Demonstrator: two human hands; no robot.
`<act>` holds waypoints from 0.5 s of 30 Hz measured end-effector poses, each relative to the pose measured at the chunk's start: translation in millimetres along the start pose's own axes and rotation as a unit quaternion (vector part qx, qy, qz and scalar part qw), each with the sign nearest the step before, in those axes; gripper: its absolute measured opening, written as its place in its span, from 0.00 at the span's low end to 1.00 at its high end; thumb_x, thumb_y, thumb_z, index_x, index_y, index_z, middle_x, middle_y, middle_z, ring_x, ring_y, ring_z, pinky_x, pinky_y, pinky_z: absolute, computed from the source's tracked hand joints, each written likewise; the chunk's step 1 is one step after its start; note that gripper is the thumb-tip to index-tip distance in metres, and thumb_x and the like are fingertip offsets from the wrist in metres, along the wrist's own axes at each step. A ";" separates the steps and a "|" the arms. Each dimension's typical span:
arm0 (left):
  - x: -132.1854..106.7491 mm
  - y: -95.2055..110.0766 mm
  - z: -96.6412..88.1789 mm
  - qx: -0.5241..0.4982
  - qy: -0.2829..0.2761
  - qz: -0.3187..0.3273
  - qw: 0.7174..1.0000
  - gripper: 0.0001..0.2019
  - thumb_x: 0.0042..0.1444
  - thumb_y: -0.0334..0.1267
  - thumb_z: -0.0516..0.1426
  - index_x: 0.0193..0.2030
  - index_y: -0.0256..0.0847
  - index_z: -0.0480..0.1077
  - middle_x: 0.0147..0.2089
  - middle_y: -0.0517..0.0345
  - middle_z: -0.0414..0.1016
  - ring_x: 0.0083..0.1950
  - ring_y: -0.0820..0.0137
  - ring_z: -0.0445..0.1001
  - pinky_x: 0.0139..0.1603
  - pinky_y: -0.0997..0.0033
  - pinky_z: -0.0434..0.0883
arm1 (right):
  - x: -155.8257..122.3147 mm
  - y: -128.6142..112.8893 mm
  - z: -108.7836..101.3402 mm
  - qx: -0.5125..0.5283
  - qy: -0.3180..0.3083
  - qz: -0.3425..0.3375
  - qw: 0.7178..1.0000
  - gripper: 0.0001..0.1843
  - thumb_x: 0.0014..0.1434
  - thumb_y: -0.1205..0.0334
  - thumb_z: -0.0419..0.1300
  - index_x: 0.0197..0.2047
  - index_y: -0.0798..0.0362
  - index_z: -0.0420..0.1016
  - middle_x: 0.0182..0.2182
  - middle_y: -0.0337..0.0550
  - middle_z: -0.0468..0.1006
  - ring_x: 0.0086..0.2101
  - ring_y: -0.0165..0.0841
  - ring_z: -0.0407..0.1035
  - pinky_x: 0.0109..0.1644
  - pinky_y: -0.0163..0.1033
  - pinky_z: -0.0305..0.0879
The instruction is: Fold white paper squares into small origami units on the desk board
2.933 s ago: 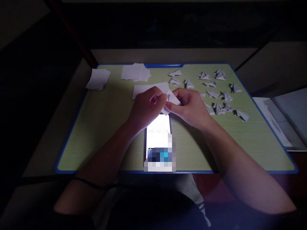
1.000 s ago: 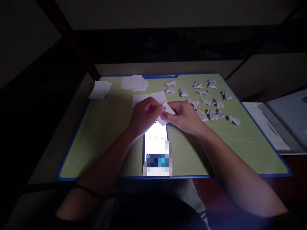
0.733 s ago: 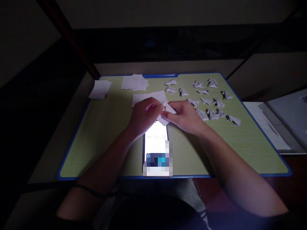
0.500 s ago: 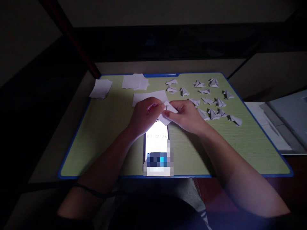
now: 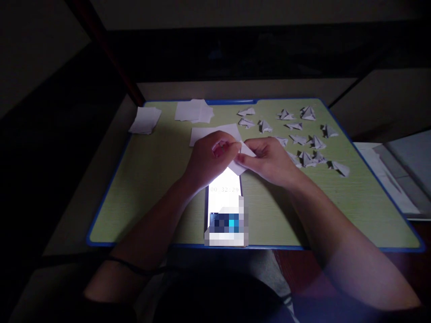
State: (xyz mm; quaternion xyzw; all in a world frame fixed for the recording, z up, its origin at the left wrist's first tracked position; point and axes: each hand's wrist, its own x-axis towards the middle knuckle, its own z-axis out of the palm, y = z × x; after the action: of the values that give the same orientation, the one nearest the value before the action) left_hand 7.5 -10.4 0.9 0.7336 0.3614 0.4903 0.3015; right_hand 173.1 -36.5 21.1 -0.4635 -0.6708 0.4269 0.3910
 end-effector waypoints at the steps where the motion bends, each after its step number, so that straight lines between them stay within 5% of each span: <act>1: 0.2 1.0 0.3 -0.002 0.000 -0.003 1.000 0.04 0.55 0.31 0.58 0.30 0.39 0.69 0.28 0.62 0.73 0.28 0.76 0.69 0.28 0.76 0.66 | -0.1 0.0 0.2 -0.002 -0.007 -0.002 1.000 0.12 0.53 0.58 0.64 0.23 0.56 0.73 0.19 0.34 0.67 0.22 0.25 0.57 0.24 0.34 0.48; 15: 0.5 8.7 -1.8 -0.005 -0.017 -0.004 1.000 0.05 0.56 0.29 0.56 0.30 0.39 0.70 0.30 0.60 0.75 0.32 0.75 0.71 0.34 0.74 0.70 | -1.4 1.5 1.6 0.009 -0.012 0.002 1.000 0.12 0.53 0.57 0.64 0.23 0.55 0.73 0.20 0.35 0.68 0.22 0.25 0.57 0.24 0.34 0.48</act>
State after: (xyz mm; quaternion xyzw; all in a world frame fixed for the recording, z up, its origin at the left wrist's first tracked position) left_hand 7.9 -14.7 8.8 0.7389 0.3564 0.4786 0.3129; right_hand 172.4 -37.9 19.0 -0.4559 -0.6705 0.4395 0.3864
